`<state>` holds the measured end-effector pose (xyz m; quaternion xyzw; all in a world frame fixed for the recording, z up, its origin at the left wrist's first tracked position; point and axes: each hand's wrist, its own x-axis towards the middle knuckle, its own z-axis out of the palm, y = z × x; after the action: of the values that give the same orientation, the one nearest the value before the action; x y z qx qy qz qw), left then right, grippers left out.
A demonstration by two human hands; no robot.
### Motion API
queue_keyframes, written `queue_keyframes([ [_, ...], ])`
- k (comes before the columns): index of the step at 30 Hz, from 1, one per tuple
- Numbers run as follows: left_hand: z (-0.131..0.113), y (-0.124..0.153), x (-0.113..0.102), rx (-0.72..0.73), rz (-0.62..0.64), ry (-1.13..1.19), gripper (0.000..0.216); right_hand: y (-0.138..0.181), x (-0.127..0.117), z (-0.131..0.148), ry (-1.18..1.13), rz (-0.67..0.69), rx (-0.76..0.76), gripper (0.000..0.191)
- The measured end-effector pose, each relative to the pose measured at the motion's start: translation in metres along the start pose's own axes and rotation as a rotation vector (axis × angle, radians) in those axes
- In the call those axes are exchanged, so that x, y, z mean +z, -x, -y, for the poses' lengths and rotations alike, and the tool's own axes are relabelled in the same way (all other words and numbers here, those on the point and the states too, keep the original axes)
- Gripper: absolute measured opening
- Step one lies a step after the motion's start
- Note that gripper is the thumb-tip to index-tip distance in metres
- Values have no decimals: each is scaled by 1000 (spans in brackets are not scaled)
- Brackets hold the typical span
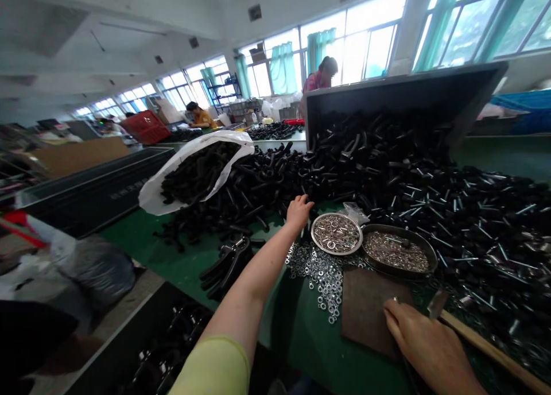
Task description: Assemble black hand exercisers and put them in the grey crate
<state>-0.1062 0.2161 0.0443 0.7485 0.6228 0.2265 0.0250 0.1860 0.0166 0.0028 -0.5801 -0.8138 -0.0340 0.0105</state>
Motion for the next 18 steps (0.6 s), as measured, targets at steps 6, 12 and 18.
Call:
queue_keyframes([
  [6,6,-30,16,57,16,21,33,0,5,-7,-168,25,68,27],
  [12,-27,-9,-24,-97,-161,262,27,1,-2,-21,-1221,51,392,33],
  [18,-108,136,-39,-380,320,1372,35,10,-40,12,-1722,-108,612,37],
])
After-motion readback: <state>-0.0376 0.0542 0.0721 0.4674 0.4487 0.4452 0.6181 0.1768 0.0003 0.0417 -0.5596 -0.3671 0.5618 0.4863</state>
